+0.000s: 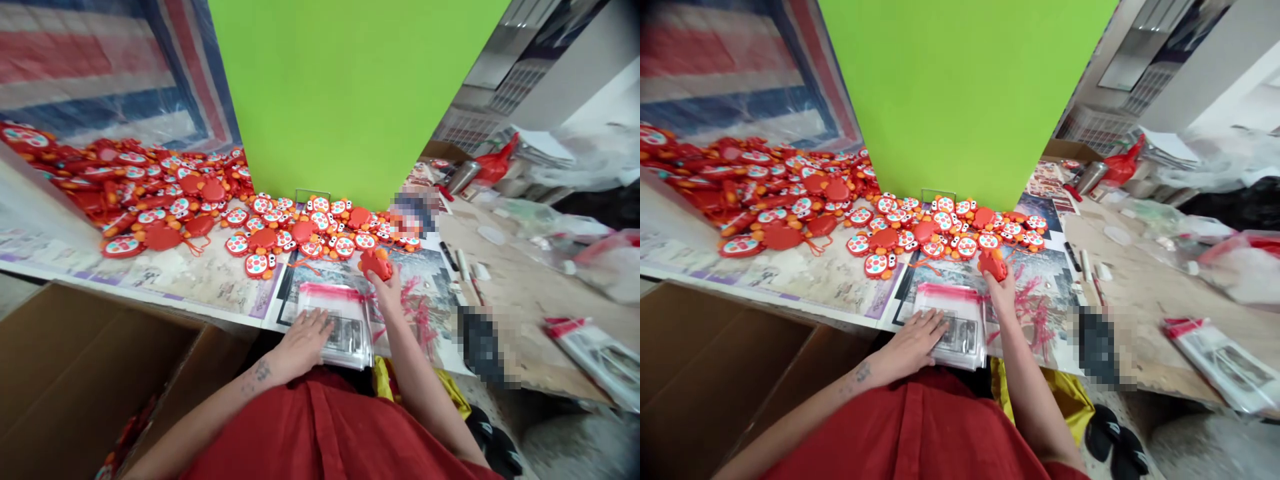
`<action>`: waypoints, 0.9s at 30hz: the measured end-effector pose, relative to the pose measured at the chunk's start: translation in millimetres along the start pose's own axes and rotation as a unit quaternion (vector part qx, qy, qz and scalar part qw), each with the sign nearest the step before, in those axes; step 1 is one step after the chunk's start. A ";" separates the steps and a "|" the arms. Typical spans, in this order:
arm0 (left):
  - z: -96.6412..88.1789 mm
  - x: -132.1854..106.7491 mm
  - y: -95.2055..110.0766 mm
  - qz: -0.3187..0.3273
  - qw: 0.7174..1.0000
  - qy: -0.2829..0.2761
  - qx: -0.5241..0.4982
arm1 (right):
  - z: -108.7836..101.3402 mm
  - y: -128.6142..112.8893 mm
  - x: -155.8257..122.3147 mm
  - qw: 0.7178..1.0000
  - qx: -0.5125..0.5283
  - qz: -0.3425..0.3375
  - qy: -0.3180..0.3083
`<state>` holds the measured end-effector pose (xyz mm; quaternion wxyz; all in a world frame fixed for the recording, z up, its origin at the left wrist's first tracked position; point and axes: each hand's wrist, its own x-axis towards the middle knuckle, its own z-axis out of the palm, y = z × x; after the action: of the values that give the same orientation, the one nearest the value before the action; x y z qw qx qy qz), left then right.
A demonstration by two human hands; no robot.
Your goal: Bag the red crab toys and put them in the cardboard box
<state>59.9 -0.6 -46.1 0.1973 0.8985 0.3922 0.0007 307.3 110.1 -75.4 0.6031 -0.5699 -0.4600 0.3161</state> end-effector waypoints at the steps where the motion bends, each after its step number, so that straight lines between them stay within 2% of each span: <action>1: -2.7 -1.8 2.7 0.013 1.000 0.007 0.002 | -1.3 -1.4 -4.5 1.000 0.002 0.006 0.005; 6: -22.8 3.8 10.2 0.052 0.998 0.026 0.000 | -6.3 -20.2 -12.0 1.000 0.005 0.000 -0.013; 9: -26.3 20.5 8.5 0.026 0.999 0.042 -0.016 | -12.3 -32.0 -13.6 0.999 0.003 -0.018 -0.032; 13: -16.8 38.6 1.8 -0.045 0.993 0.111 -0.009 | -23.7 -26.3 -29.4 0.997 -0.029 -0.049 0.046; 15: -9.5 39.6 -3.6 -0.058 0.986 0.155 -0.004 | -27.8 -16.3 -44.0 0.994 -0.063 -0.044 0.076; 17: -2.0 36.6 -9.0 -0.057 0.982 0.182 -0.001 | -27.0 -7.4 -60.4 0.993 -0.087 -0.020 0.081; 22: 12.6 31.0 -9.7 -0.024 0.989 0.147 -0.003 | 2.6 -4.8 -87.8 0.996 -0.042 0.018 0.077; 25: 14.8 33.9 -3.4 -0.026 0.990 0.136 0.000 | 24.3 -8.6 -88.8 0.999 -0.022 -0.001 0.048; 27: 12.5 37.4 -1.2 -0.033 0.990 0.137 0.007 | 31.7 -10.1 -85.4 0.999 -0.014 -0.008 0.029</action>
<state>86.9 22.1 -63.7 0.1356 0.8778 0.4448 0.1150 244.6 43.8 -84.4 0.6109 -0.5833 -0.4510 0.2884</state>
